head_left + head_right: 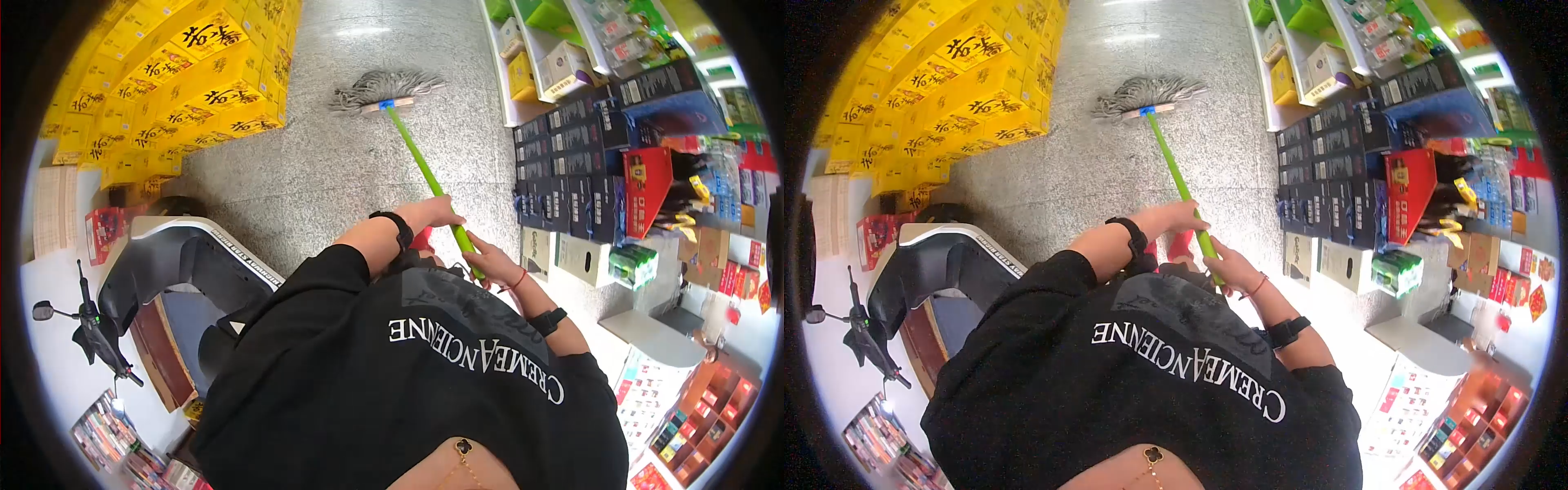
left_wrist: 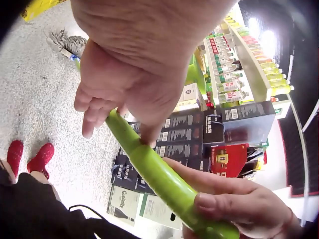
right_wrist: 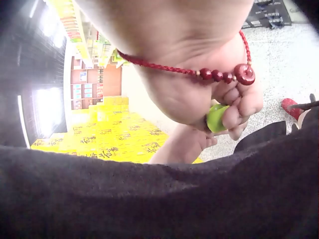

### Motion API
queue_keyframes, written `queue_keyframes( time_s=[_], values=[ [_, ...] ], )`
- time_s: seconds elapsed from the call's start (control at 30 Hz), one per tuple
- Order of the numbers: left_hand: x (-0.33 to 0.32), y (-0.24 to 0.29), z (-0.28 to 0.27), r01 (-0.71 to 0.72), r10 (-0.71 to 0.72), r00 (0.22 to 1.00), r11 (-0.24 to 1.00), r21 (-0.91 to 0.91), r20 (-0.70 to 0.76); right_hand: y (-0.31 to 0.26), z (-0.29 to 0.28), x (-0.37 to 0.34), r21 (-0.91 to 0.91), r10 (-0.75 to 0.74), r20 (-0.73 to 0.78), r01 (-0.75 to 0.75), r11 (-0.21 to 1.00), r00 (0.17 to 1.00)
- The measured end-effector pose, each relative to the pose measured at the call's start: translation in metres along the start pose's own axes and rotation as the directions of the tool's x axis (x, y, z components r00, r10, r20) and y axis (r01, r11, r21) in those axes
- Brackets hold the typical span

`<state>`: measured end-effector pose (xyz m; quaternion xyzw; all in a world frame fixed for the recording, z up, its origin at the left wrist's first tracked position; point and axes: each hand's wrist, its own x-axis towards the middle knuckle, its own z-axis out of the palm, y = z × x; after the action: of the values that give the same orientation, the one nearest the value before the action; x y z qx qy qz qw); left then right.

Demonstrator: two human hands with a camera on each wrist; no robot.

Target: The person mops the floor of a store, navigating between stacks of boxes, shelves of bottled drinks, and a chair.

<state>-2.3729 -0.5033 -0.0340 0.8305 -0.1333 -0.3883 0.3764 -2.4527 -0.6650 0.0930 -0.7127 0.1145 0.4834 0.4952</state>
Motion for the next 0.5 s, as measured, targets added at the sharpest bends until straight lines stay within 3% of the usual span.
queue_keyframes(
  time_s=[0.07, 0.17, 0.27, 0.4, 0.5],
  values=[
    [0.004, 0.001, 0.026, -0.033, 0.032, 0.999, 0.998, -0.052, -0.012, 0.015, -0.002, -0.018, -0.033, 0.014, 0.014, -0.014, 0.999, 1.000],
    [0.003, 0.014, 0.056, 0.009, -0.002, 0.995, 0.998, -0.063, 0.103, 0.049, -0.004, -0.042, -0.005, 0.002, -0.014, -0.002, 1.000, 1.000],
    [-0.012, 0.035, 0.093, 0.000, 0.007, 0.998, 0.995, -0.098, 0.068, 0.075, -0.005, -0.073, 0.005, 0.028, -0.030, -0.028, 1.000, 0.999],
    [-0.020, 0.062, 0.155, -0.028, 0.032, 0.998, 0.998, -0.062, 0.060, 0.145, -0.018, -0.110, -0.005, 0.010, -0.024, -0.010, 1.000, 1.000],
    [-0.025, 0.083, 0.211, 0.003, 0.003, 0.989, 0.999, -0.037, 0.147, 0.192, -0.023, -0.150, 0.003, -0.004, -0.037, 0.004, 1.000, 0.999]
  ],
)
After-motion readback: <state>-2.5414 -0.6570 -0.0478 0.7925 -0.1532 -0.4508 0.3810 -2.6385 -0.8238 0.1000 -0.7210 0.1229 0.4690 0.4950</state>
